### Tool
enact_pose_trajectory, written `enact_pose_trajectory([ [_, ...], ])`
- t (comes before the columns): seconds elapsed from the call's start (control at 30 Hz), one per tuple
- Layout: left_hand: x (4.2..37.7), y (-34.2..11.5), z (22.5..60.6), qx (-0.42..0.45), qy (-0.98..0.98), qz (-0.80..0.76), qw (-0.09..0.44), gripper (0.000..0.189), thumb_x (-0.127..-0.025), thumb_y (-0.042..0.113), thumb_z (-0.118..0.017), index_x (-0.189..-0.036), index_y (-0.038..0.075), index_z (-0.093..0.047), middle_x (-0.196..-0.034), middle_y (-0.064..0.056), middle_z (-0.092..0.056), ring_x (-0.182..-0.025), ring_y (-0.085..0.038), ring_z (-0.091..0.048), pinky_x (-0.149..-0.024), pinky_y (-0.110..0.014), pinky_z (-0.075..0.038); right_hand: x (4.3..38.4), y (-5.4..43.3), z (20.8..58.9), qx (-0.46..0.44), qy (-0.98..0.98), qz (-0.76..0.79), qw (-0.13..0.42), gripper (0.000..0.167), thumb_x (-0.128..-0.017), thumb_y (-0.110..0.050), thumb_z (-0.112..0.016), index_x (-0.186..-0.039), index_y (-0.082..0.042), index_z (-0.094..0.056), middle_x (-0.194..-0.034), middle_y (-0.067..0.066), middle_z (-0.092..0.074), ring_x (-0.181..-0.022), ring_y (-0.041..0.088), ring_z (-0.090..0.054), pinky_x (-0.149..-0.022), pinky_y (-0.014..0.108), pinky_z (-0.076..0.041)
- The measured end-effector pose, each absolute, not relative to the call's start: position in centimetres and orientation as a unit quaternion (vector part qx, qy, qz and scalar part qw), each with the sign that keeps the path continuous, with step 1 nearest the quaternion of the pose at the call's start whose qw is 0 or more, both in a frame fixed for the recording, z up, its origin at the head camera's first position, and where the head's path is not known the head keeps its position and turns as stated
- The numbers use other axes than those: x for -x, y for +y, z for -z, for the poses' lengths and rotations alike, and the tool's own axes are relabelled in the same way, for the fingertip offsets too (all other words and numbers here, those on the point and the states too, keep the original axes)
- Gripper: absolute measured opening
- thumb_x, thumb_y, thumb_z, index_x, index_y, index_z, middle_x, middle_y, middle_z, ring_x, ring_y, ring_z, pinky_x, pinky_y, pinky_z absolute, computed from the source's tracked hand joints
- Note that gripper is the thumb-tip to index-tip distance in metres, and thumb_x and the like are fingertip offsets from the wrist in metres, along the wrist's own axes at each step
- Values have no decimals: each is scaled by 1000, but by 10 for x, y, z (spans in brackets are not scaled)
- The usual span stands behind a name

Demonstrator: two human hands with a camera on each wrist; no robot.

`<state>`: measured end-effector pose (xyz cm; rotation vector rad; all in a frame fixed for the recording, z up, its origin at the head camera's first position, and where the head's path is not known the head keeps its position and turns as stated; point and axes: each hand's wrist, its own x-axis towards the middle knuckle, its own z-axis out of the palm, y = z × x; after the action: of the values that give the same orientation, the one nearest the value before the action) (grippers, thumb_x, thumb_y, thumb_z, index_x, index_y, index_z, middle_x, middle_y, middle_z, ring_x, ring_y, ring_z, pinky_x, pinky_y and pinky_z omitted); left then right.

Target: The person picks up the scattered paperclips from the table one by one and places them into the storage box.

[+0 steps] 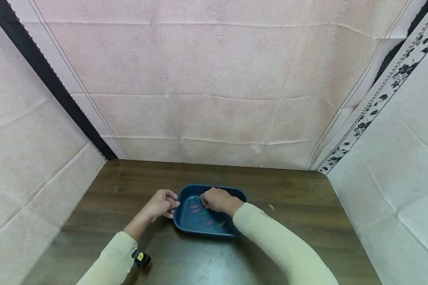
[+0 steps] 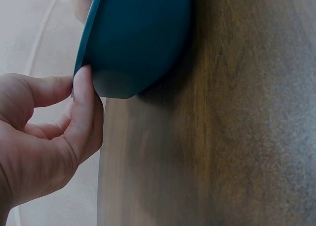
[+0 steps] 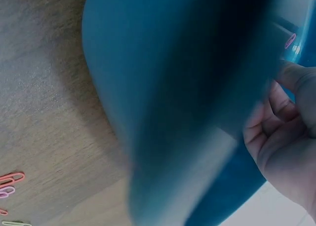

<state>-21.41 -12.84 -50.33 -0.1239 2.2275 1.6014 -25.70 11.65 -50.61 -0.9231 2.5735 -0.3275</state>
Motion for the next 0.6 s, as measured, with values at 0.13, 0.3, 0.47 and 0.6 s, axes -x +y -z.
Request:
enact_pose_trajectory([
  [0.13, 214, -128, 503, 44, 795, -573, 194, 22, -101, 3, -64, -119, -7, -58, -87, -17, -63, -69, -22, -61, -62, -34, -65, 254, 115, 504, 321, 921, 110, 191, 11, -101, -17, -68, -90, -17, -66, -78, -7, -56, -69, 8, -54, -65, 21, -48],
  [0.3, 214, -127, 505, 46, 793, -576, 195, 22, -101, 4, -64, -119, -7, -58, -88, -18, -63, -70, -23, -61, -62, -34, -65, 252, 115, 503, 319, 923, 99, 191, 11, -101, -18, -68, -90, -18, -65, -78, -7, -55, -69, 8, -53, -65, 21, -48],
  [0.47, 214, -128, 504, 44, 795, -574, 193, 20, -101, 4, -64, -118, -6, -59, -89, -19, -63, -70, -23, -61, -62, -34, -65, 251, 114, 503, 322, 923, 100, 184, 9, -100, -18, -69, -92, -18, -65, -80, -7, -57, -71, 9, -54, -66, 22, -49],
  [0.6, 213, -128, 504, 48, 796, -572, 193, 20, -101, 4, -64, -117, -6, -59, -92, -22, -64, -69, -23, -61, -62, -33, -65, 248, 115, 501, 333, 920, 108, 176, 6, -100, -18, -69, -95, -17, -66, -83, -7, -58, -72, 9, -55, -67, 22, -50],
])
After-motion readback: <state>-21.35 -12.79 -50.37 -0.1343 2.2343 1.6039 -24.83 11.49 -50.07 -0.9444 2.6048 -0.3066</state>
